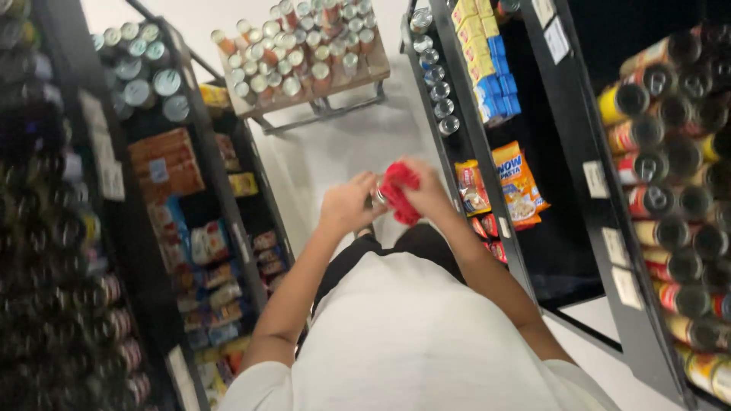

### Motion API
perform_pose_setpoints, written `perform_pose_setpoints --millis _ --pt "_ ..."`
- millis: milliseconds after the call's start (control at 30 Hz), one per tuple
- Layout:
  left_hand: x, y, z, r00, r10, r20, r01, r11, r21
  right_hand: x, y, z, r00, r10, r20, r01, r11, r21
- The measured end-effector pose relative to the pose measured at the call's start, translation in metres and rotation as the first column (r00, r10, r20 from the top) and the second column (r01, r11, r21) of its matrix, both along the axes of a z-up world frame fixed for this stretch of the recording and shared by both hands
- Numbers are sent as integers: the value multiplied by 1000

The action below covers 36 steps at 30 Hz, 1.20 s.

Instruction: Cleaning canned goods with a cloth and organizing them on grocery store shelves.

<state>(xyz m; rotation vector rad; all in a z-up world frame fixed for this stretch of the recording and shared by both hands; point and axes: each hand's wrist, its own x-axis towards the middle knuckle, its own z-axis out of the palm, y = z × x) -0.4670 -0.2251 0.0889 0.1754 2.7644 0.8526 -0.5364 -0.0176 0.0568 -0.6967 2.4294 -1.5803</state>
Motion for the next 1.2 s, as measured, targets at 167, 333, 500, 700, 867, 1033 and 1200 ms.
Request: perform_pose_setpoints --millis 167,333,500,700,867,1033,1200 --pt "-110 -27 -32 980 200 17 -149 671 727 -96 -11 30 967 -125 222 178 954 -241" --pt "-226 -21 -4 968 158 -197 118 404 907 -162 -20 36 882 -54 469 196 945 -260" --pt "-311 -10 5 955 259 -147 19 440 898 -265 -24 64 961 -146 236 221 917 -332" --pt "-382 -44 22 947 254 195 -261 263 929 -378 -36 21 935 -24 -353 -77 960 -271" --pt "-429 -89 22 985 146 97 -150 416 897 -436 -42 42 820 71 -567 -182 973 -142" --pt "-467 -115 74 989 46 -138 54 765 641 -437 -54 97 854 -520 -28 481 807 -344" --pt "-516 -101 91 839 -361 -408 350 931 -106 -441 -116 167 935 -62 -349 94 993 75"
